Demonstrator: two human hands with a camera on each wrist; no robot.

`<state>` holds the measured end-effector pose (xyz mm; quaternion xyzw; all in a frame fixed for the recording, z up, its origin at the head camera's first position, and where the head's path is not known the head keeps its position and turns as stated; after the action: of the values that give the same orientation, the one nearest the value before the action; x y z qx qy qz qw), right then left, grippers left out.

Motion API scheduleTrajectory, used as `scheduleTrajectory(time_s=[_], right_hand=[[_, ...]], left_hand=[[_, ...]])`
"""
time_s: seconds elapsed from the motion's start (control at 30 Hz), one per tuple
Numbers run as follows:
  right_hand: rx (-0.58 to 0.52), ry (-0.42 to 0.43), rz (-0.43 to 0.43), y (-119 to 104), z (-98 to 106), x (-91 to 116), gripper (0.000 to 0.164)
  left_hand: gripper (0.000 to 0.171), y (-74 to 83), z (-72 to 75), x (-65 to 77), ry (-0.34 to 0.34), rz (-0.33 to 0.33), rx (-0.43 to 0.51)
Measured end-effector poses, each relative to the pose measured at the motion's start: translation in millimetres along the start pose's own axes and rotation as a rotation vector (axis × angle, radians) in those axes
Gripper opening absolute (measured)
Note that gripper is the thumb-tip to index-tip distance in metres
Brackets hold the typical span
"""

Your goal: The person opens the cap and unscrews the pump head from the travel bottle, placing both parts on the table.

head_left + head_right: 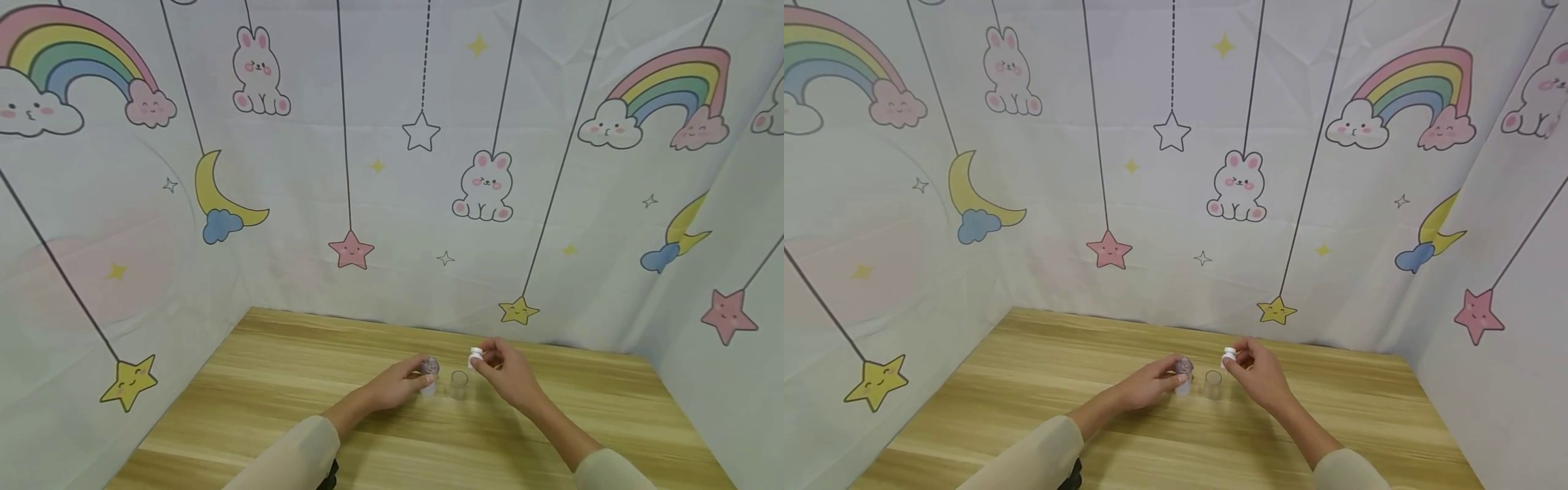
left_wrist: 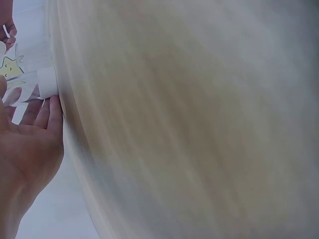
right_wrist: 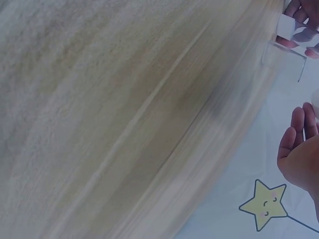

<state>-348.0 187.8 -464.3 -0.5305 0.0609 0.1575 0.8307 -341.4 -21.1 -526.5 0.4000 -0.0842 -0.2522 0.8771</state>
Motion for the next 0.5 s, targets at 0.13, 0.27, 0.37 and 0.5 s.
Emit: scheduleTrajectory(time_s=[0.13, 0.27, 0.37, 0.5], right_hand=[[-0.007, 0.003, -0.010, 3.1, 0.0, 0.5, 0.026], [-0.017, -0.006, -0.026, 6.4, -1.1, 3.5, 0.024], [-0.027, -0.015, -0.039, 9.0, -1.7, 6.6, 0.023], [-0.042, -0.009, -0.049, 11.4, -1.4, 8.3, 0.024]], left_hand=[[0.058, 0.0, -0.4, 0.2, -0.004, -0.002, 0.003], [0.056, 2.1, -0.2, 1.0, -0.004, -0.016, 0.003], [0.054, 3.7, 0.1, 1.5, -0.002, -0.027, 0.002], [0.053, 3.6, 0.1, 1.6, -0.001, -0.025, 0.007]])
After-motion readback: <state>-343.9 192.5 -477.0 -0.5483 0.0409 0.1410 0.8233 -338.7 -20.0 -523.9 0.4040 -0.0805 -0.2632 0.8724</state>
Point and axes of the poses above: each hand's wrist, its own x-axis away from the middle knuckle, its own z-axis out of the back of the hand, y = z × x, the point moved 10 cm from there along -x, towards the middle knuckle, and after that the axes turned 10 degrees about -x, right-handed, at the moved point
